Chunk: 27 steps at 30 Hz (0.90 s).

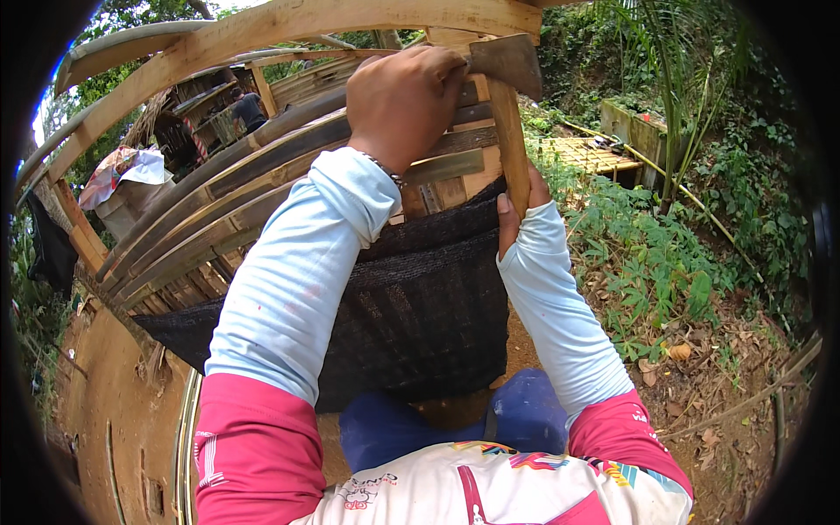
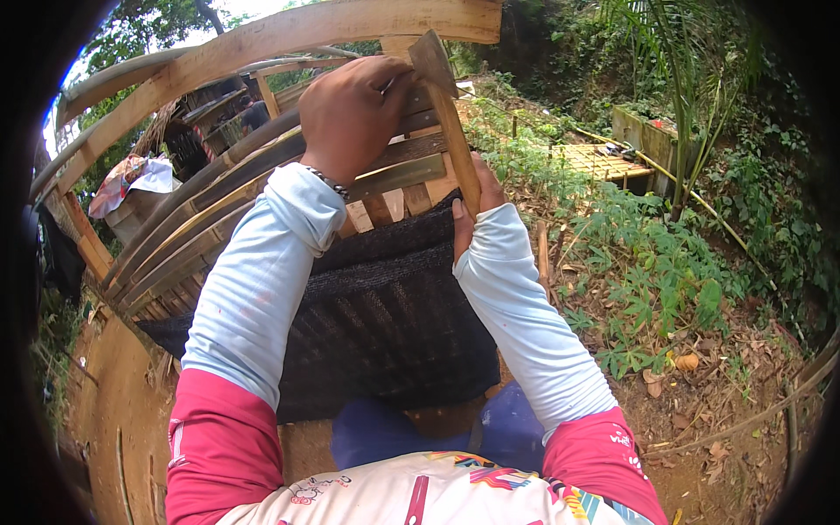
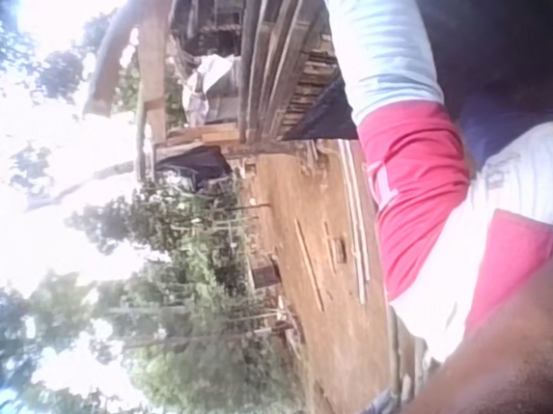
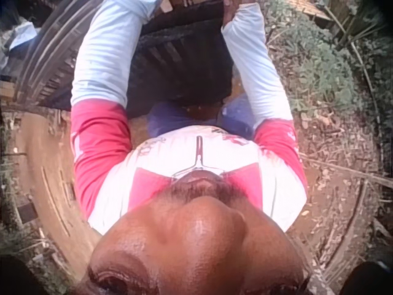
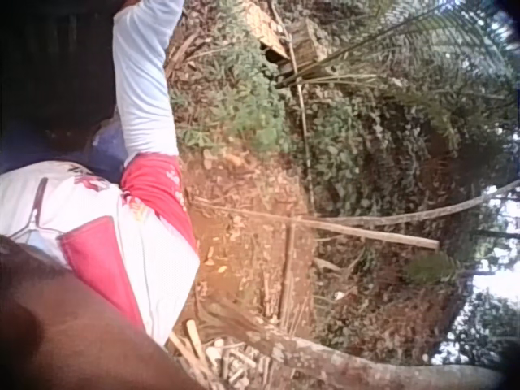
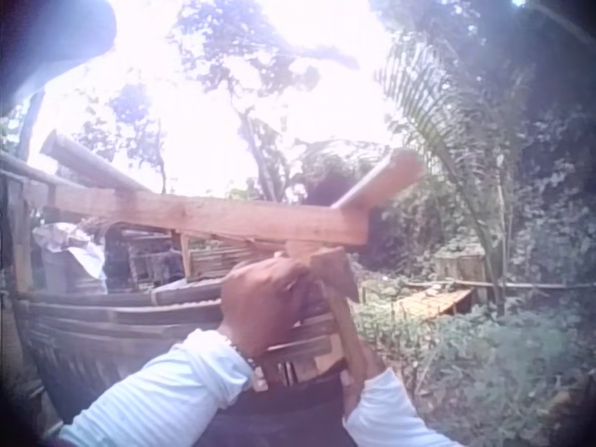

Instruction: The person is assembling a bamboo structure by securing a black mesh to a wooden frame. They use a small axe to hammer nails into the frame, attaching the mesh. The person works on different sections of the frame, adjusting the mesh and hammering nails to secure it.

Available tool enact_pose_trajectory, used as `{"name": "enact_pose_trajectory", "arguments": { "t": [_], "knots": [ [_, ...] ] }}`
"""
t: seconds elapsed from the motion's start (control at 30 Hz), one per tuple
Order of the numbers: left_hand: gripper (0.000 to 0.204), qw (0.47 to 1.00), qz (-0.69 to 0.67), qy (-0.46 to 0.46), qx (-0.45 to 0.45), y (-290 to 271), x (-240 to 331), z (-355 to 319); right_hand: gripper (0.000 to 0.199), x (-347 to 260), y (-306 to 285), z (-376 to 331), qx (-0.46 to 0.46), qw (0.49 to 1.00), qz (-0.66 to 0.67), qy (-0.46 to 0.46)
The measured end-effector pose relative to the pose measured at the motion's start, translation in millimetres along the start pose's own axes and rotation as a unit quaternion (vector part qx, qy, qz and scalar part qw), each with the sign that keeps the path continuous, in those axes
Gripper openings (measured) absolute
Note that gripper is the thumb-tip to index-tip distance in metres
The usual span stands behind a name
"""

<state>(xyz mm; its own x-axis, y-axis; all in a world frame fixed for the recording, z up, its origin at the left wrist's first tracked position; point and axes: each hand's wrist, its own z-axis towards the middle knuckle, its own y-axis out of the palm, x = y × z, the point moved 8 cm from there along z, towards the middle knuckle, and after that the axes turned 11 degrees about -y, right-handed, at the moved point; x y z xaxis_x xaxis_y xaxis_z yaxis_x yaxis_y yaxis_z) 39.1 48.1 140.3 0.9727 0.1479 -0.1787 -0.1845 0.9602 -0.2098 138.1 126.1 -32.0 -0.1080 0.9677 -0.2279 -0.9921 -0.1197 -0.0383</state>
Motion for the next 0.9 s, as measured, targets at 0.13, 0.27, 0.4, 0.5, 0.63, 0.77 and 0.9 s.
{"name": "enact_pose_trajectory", "arguments": {
  "t": [0.13,0.27,0.4,0.5,0.63,0.77,0.9],
  "knots": [
    [0.012,1.000,-0.006,0.003,0.000,0.3,-1.4,-0.7,0.045,7.9,-0.6,-8.1,0.048,0.998,0.043,0.028],
    [0.012,1.000,0.001,0.003,0.000,0.7,-0.8,0.3,0.046,7.1,3.1,1.7,-0.002,1.000,0.027,0.013],
    [0.012,1.000,0.007,-0.001,0.000,0.2,-3.1,-0.3,0.047,10.1,-0.8,-8.3,0.036,0.999,0.013,0.015],
    [0.012,1.000,-0.002,0.004,0.001,1.6,-3.5,-1.5,0.047,1.4,-4.5,-3.6,0.056,0.998,0.015,-0.010],
    [0.012,1.000,0.005,0.004,0.009,-0.2,-1.1,0.1,0.047,6.9,-2.3,-1.8,0.045,0.999,0.017,-0.014],
    [0.012,1.000,-0.001,0.006,0.007,0.1,-0.5,-0.9,0.047,9.5,-3.6,-5.4,0.044,0.999,0.020,-0.010],
    [0.011,1.000,-0.006,0.015,0.014,0.0,-0.1,-0.5,0.048,11.8,-4.5,-4.3,0.043,0.999,0.021,-0.008]
  ]
}}
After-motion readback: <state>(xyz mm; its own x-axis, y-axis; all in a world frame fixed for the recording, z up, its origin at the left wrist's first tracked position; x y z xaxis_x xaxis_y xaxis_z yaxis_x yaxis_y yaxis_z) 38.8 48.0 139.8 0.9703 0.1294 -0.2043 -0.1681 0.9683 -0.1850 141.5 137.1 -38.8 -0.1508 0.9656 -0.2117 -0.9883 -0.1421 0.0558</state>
